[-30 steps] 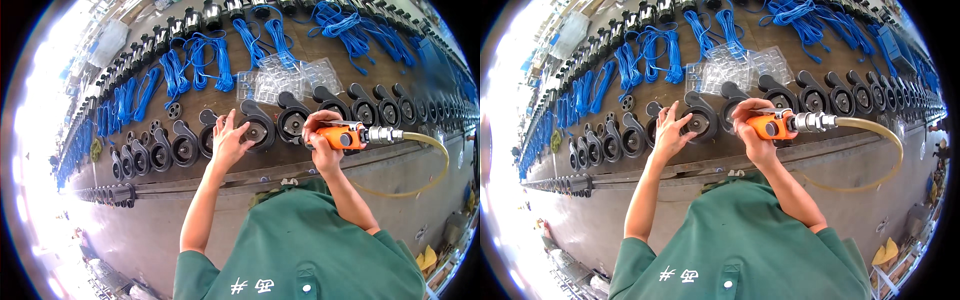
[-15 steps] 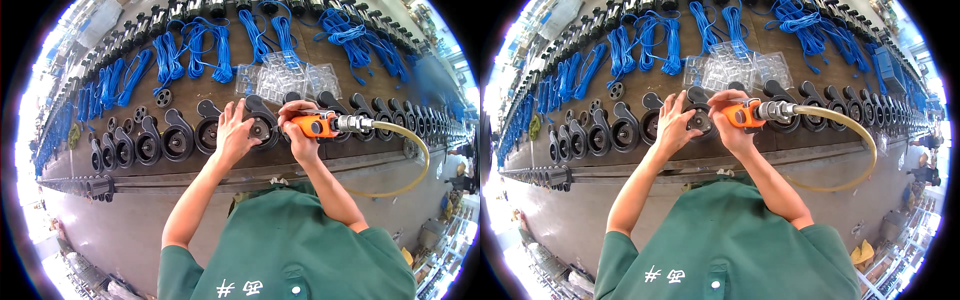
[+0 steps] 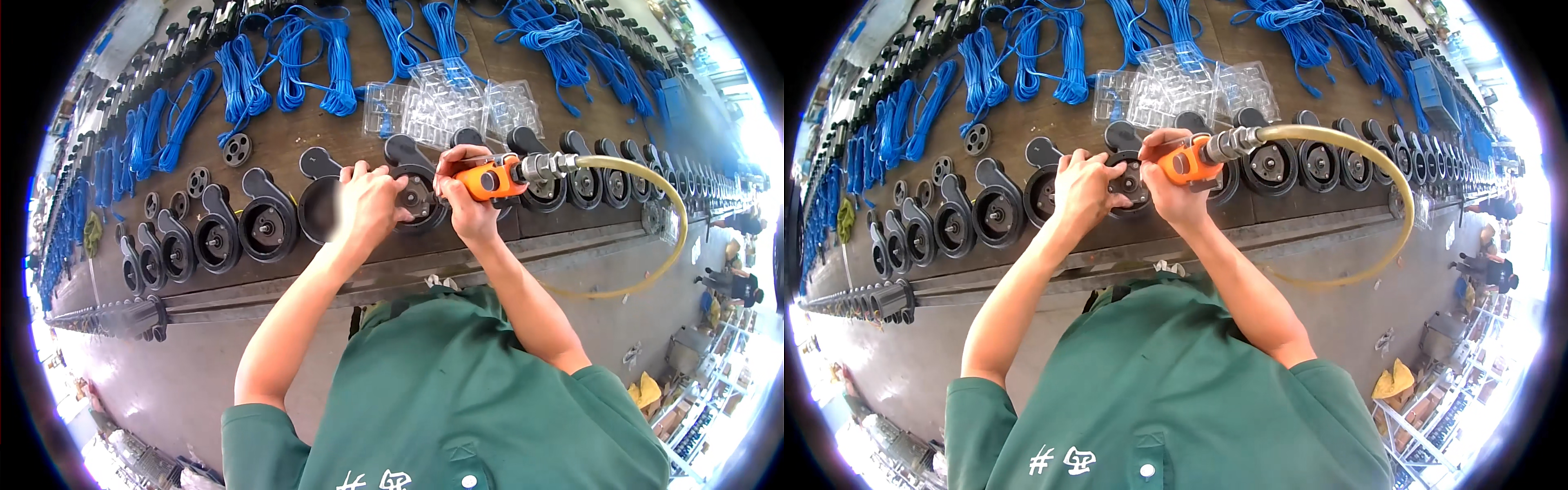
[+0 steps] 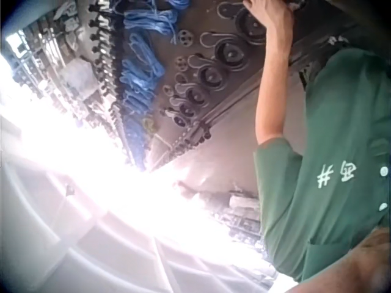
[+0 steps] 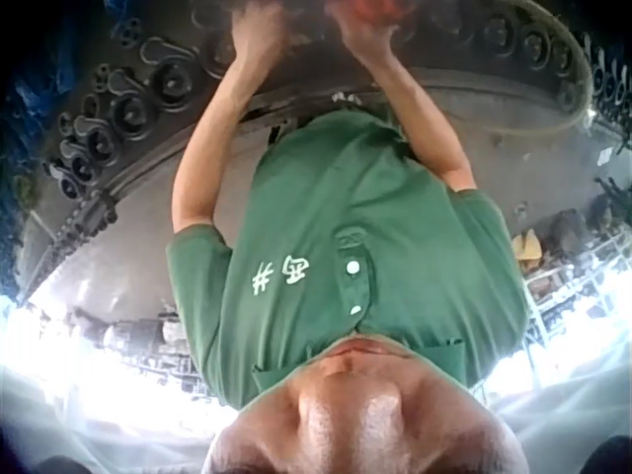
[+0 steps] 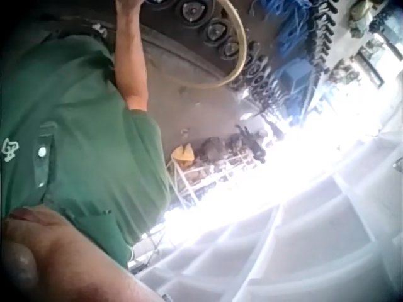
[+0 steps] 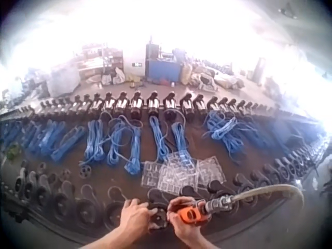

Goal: The person assembles mechanical components by placing small metal parts into black housings and using a pneumatic screwdriver to secure them.

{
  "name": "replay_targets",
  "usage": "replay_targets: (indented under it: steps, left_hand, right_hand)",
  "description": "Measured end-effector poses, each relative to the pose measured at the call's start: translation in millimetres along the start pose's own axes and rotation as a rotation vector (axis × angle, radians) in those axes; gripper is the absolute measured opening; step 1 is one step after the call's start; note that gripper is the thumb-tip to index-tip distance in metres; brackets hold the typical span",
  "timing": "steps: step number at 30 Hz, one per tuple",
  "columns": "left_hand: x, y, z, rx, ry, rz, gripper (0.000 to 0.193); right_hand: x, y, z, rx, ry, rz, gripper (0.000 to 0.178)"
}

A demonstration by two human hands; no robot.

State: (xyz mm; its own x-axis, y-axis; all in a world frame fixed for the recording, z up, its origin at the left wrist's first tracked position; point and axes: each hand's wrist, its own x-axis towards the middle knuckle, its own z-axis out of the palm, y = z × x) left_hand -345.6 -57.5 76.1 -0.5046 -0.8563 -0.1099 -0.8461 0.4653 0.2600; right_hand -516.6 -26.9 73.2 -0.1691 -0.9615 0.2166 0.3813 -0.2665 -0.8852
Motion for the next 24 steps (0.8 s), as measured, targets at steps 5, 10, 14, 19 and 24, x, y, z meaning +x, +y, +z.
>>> replay_targets:
  steps: [5,10,14,19,24]
  left_hand:
    - [2.5,-1.4,1.0,-0.069,-0.022,-0.019,0.062]
    - [2.4,-6.1,7.6,-0.112,-0.025,-0.018,0.061]
    - [0.7,1.3,10.5,-0.047,0.023,-0.003,0.054]
    - [0.1,1.8,13.4,-0.001,0.050,-0.017,0.044]
    - [2.1,5.0,17.9,0.030,0.043,-0.031,0.037]
  right_hand:
    - [0.7,-0.8,0.5,-0.046,-0.018,0.009,0.030]
    - [-0.1,1.0,3.7,-0.007,0.026,0.027,0.029]
    - [1.0,5.2,1.9,-0.025,0.033,0.028,0.028]
    - [9.7,7.0,5.3,-0.012,0.043,0.004,0.026]
    - [30.4,1.0,6.1,-0.075,0.025,-0.089,0.025]
